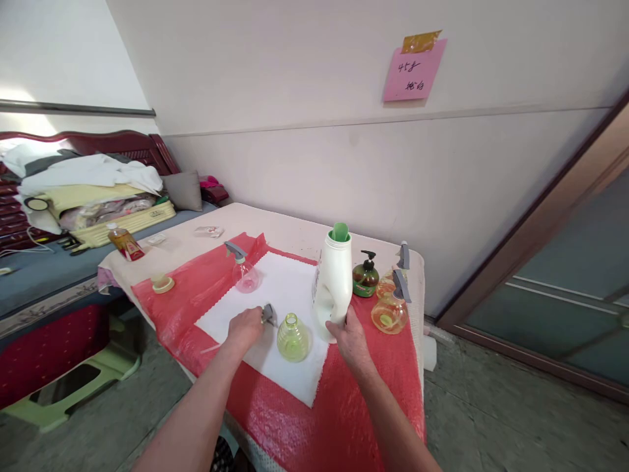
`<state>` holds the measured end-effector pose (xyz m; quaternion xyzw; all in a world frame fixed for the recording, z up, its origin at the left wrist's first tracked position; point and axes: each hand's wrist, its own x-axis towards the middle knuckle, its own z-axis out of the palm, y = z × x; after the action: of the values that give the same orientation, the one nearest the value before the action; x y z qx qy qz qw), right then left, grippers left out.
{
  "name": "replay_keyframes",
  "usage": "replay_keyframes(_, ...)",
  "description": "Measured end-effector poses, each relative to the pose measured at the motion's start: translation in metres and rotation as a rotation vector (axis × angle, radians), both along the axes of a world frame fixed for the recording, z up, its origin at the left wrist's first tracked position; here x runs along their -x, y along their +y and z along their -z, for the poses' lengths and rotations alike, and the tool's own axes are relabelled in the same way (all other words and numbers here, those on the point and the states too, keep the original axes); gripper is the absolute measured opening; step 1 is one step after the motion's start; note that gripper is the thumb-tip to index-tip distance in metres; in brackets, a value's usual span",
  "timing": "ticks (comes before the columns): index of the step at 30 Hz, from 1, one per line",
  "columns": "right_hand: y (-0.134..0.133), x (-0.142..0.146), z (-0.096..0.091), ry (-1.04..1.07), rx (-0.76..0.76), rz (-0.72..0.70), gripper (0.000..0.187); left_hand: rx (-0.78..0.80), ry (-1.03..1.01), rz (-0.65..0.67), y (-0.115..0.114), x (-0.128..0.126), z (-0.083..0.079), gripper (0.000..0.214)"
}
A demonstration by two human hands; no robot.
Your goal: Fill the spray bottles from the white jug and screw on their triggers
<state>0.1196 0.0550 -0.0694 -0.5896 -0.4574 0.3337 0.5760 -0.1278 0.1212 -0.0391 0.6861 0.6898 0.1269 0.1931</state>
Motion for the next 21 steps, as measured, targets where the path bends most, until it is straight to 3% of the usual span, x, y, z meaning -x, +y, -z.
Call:
replay_keyframes(3,-0.01,-0.01,-0.006,-0.054,-0.005,0.047,0.048,-0.061,-0.135,-0.062,0.004,0.012,-0.026,0.009)
replay_keyframes(5,-0.018,-0.016,-0.011,-0.092,-0.022,0.098,0.054,-0.112,-0.308,-0.064,0.001,0.016,-0.044,0.016)
replay_keyframes(6,-0.022,-0.019,-0.014,-0.113,-0.026,0.129,0.055,-0.144,-0.486,-0.061,-0.003,0.016,-0.053,0.021)
replay_keyframes(9,-0.033,-0.02,-0.025,-0.167,-0.041,0.23,0.052,-0.276,-1.332,-0.076,-0.018,0.01,-0.077,0.028)
replay_keyframes(11,-0.04,-0.015,-0.031,-0.185,-0.064,0.264,0.045,-0.383,-1.619,-0.101,-0.027,0.003,-0.09,0.029)
replay_keyframes(16,-0.048,0.008,-0.032,-0.223,-0.102,0.164,0.038,-0.491,-1.767,-0.096,-0.036,-0.009,-0.104,0.024)
replay_keyframes(21,-0.044,0.029,-0.013,-0.196,-0.013,0.011,0.051,-0.418,-1.702,-0.019,-0.042,-0.024,-0.093,0.025)
